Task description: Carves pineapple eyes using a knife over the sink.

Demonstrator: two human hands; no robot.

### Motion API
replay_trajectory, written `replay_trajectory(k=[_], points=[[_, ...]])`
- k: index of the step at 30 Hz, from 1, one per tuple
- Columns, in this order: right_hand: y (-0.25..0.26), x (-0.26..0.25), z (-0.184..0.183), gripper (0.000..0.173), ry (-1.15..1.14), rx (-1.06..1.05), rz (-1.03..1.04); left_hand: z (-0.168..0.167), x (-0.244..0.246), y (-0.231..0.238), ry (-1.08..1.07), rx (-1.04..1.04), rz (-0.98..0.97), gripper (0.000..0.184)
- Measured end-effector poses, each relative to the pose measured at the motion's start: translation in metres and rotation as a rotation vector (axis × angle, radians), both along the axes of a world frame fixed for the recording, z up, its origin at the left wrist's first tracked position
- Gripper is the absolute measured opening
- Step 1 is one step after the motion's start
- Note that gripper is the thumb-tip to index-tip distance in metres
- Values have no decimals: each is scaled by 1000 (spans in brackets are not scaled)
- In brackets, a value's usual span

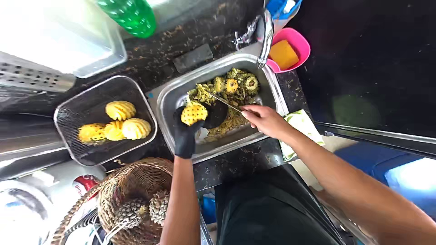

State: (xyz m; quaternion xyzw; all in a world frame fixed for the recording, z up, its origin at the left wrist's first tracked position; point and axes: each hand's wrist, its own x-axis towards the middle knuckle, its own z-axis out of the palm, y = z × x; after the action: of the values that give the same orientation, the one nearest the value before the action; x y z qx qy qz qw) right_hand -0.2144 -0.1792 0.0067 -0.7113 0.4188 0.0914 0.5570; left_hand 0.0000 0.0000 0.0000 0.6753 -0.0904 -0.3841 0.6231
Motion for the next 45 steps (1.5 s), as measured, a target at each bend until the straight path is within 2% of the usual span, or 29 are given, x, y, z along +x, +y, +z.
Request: replay_trajectory(k=[2,5,6,9,10,12,15,17,19,21,23,26,29,31,32,33,34,35,36,40,45], points=[[23,-14,31,40,-127,-43,-20,22,-15,9,-69,8,-32,104],[56,-31,62,40,-269,-212,81,26,-36,26,-119,129,-13,98],[65,-35,65,40,-297,-247,137,30,-43,31,-137,176,-21,93],[85,-39,59,43,-350,-290,257,59,-60,38,-250,373,-49,60],[88,-39,55,43,-340,-311,280,57,-66,46,-266,352,-34,60],[87,-40,47,44,-260,-340,297,49,-79,64,-247,259,5,79],[60,-44,34,45,14,-196,233,50,-90,81,-242,247,33,86],[39,-56,22,46,87,-175,213,53,-95,88,-160,192,74,90],[25,-68,25,45,60,-172,195,61,-100,92,8,-32,156,90],[20,-80,36,50,-17,-130,131,69,-108,103,215,-355,182,84],[17,-84,54,56,-48,-66,69,83,-114,106,398,-471,199,78],[19,-87,75,49,-19,27,71,97,-128,97,557,-377,53,67],[24,-95,88,52,-140,-3,130,116,-150,64,548,-132,133,63],[33,-101,95,61,-151,2,211,92,-160,70,490,-178,99,75],[37,-101,95,66,-127,-23,272,87,-164,70,456,-185,94,74],[42,-100,95,73,-109,-85,342,89,-169,67,437,-171,138,64],[49,-99,94,78,-125,-167,404,98,-177,62,422,-129,225,46],[56,-98,93,80,-171,-247,446,104,-185,58,401,-99,306,30],[63,-96,91,80,-232,-317,468,109,-191,59,392,-109,333,22],[75,-83,86,79,-317,-468,516,111,-195,66,375,-167,319,21],[68,-80,71,78,-348,-472,517,109,-189,72,369,-160,244,17]])
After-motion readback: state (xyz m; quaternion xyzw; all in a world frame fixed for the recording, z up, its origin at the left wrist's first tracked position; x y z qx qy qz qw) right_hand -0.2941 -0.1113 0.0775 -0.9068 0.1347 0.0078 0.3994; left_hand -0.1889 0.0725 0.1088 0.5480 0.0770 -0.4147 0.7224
